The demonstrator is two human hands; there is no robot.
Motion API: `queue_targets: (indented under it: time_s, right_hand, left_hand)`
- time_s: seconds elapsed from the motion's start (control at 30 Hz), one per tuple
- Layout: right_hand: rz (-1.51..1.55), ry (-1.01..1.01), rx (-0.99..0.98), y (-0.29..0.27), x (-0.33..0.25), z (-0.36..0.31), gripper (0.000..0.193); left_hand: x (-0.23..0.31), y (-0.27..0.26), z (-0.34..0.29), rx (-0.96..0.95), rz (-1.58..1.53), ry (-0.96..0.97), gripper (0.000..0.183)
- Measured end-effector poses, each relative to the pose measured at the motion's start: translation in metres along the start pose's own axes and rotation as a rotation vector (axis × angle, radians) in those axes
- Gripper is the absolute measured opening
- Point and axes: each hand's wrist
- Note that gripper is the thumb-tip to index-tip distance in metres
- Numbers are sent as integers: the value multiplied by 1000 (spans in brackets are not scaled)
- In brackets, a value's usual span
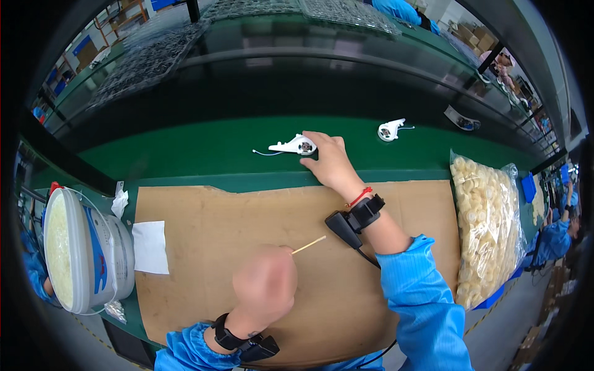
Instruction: The worker is applying a lubricant or adhesive to the internal gears and mechanical parts of a plastic motor housing using a small applicator stick.
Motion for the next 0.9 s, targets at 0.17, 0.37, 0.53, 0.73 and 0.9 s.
queue_targets:
  time_s: [0.17,0.37,0.53,0.73,0.9]
  right_hand:
    - [163,79,-41,-22,5,-13,45]
    - [284,-138,63,-58,-55,-96,49]
    - [304,-158,33,-71,-71,-116,54]
    - [298,-175,34,-69,-70,-120,53]
    - [295,-177,19,-71,-71,-120,52]
  left_hand:
    - [0,0,-2,23,-109,-78,10]
    - [-5,-4,-1,22,-104,-83,5]
    - [-5,-2,0,-27,-17,59,5]
    - [-8,2,-1,-12,50,112,10]
    - [-11,4,-1,3,59,113,9]
Point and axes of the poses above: each hand's wrist, its own z-axis towards the middle knuckle, its own y-axis out of the palm, x = y × z
